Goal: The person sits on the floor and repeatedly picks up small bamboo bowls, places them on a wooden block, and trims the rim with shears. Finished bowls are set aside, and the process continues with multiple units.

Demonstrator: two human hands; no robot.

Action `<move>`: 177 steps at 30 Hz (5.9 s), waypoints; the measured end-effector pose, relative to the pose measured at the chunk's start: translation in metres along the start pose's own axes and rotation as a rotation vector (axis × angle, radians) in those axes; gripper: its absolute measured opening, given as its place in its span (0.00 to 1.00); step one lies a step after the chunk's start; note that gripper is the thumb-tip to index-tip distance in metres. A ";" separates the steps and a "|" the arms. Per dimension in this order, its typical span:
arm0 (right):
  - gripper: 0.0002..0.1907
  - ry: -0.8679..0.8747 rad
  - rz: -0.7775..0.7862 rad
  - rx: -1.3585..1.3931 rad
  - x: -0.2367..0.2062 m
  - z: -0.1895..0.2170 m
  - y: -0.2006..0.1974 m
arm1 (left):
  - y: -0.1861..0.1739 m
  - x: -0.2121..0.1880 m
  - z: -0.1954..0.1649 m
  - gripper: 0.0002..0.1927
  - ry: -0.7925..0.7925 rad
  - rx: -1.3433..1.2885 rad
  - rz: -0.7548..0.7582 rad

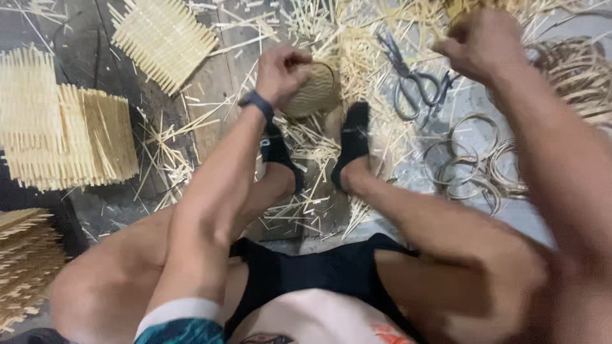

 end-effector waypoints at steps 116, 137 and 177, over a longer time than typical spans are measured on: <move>0.25 -0.319 -0.022 -0.253 0.020 0.033 0.182 | 0.069 -0.072 -0.006 0.40 0.017 0.192 -0.226; 0.37 -0.290 0.021 -0.248 0.020 0.011 0.171 | 0.031 -0.040 -0.001 0.36 0.289 0.326 0.264; 0.31 0.105 -0.360 0.168 -0.007 0.002 0.171 | 0.050 0.006 0.051 0.15 -0.572 -0.391 0.105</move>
Point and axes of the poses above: each hand's wrist, its own x-axis towards the middle knuckle, its own y-axis out of the palm, z = x × y, the point moved 1 cm from there along x, towards the middle knuckle, and after that the axes turned 9 degrees about -z, right-handed, at the moved point
